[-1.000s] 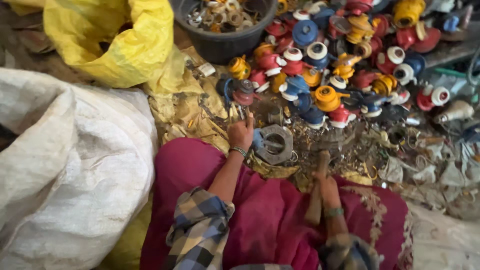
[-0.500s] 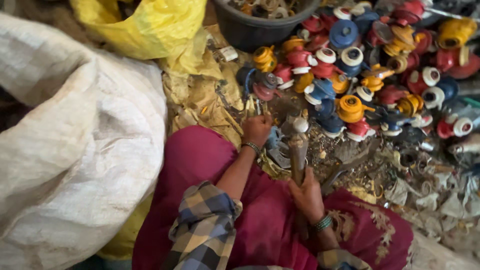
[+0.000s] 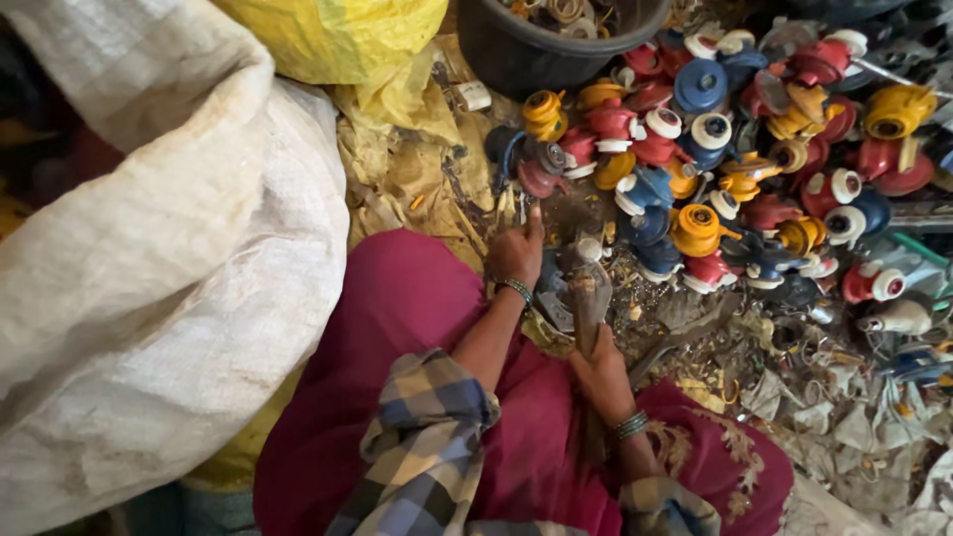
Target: The person sits on the floor and uses a hammer and metal block to break apart small plastic components. They repeatedly strike the parts to separate them, handling each piece individually.
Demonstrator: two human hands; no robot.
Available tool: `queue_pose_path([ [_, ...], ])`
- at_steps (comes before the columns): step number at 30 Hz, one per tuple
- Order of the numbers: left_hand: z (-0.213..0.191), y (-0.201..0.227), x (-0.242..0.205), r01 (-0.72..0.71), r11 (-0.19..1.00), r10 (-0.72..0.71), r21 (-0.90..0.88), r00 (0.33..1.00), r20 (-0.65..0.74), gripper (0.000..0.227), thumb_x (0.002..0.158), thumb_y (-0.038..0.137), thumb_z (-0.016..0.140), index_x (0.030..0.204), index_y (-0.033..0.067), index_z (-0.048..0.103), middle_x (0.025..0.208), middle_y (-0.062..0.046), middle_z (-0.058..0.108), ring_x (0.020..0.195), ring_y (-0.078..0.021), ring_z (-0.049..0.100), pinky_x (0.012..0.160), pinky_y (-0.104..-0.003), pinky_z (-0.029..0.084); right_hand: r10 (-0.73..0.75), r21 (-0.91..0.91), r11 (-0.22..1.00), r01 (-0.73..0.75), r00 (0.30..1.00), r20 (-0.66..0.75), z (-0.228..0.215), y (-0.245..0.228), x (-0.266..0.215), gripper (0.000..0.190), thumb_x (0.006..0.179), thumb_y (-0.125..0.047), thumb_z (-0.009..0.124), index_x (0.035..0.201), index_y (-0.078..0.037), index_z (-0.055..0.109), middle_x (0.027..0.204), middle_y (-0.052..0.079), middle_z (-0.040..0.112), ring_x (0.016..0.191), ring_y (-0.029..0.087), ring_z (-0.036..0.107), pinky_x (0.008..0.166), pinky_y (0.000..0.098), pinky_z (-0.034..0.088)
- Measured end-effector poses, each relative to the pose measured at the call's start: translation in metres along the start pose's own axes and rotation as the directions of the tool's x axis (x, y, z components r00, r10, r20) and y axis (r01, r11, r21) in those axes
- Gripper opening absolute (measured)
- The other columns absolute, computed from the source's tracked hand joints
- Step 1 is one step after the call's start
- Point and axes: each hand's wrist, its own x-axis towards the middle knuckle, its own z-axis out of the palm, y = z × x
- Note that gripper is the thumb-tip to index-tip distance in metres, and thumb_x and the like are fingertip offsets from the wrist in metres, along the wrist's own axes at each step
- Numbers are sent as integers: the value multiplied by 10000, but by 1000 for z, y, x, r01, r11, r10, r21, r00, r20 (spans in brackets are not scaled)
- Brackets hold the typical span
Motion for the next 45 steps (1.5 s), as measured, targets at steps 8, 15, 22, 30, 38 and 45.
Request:
queue_pose_path([
  [8, 15, -5, 16, -158, 986, 163, 49, 976, -146, 784, 1019, 642, 379, 651, 54, 744, 663, -246, 660, 624, -441, 666, 613, -552, 516, 65, -37, 997, -67, 996, -53, -23, -54, 3, 378, 877, -210, 722, 1129, 0, 535, 773, 225, 697, 654, 339, 699, 593, 465, 534],
  [15, 17, -9, 13, -147, 989, 146, -5, 984, -102, 755, 1031, 600, 381, 652, 60, 748, 674, -231, 671, 654, -452, 664, 631, -565, 512, -61, 154, 981, 115, 946, -318, -94, -115, -22, 391, 898, -205, 731, 1128, -34, 464, 819, 93, 671, 554, 167, 660, 482, 338, 581],
  [22, 27, -21, 13, -130, 991, 132, 23, 987, -90, 769, 1012, 627, 396, 640, 54, 749, 639, -243, 658, 616, -443, 656, 616, -546, 510, -12, -154, 988, 9, 1000, -21, -42, -51, -6, 368, 914, -239, 725, 1155, -25, 547, 774, 179, 680, 610, 284, 659, 516, 443, 536],
  [30, 19, -16, 13, -153, 988, 153, 38, 988, -3, 792, 1033, 636, 348, 692, 48, 756, 648, -236, 660, 615, -439, 659, 623, -550, 515, 123, 42, 992, -117, 975, -184, -85, -69, -3, 393, 911, -223, 723, 1162, -8, 509, 812, 138, 680, 579, 211, 663, 483, 355, 576],
  [38, 24, -15, 18, -148, 989, 150, 30, 987, -65, 773, 1009, 645, 361, 677, 77, 767, 719, -241, 688, 705, -467, 669, 680, -577, 516, -133, 65, 985, 161, 938, -320, -102, -76, -8, 386, 999, -208, 705, 1251, 3, 504, 945, 134, 691, 745, 211, 701, 650, 343, 597],
  [45, 16, -11, 27, -184, 971, 166, 150, 978, 125, 581, 1034, 639, 342, 1082, 179, 694, 718, -237, 673, 655, -454, 667, 637, -567, 529, 1, -330, 943, -50, 989, -149, -41, -16, 15, 508, 880, -317, 764, 1220, 4, 564, 789, 207, 690, 607, 330, 684, 515, 457, 501],
])
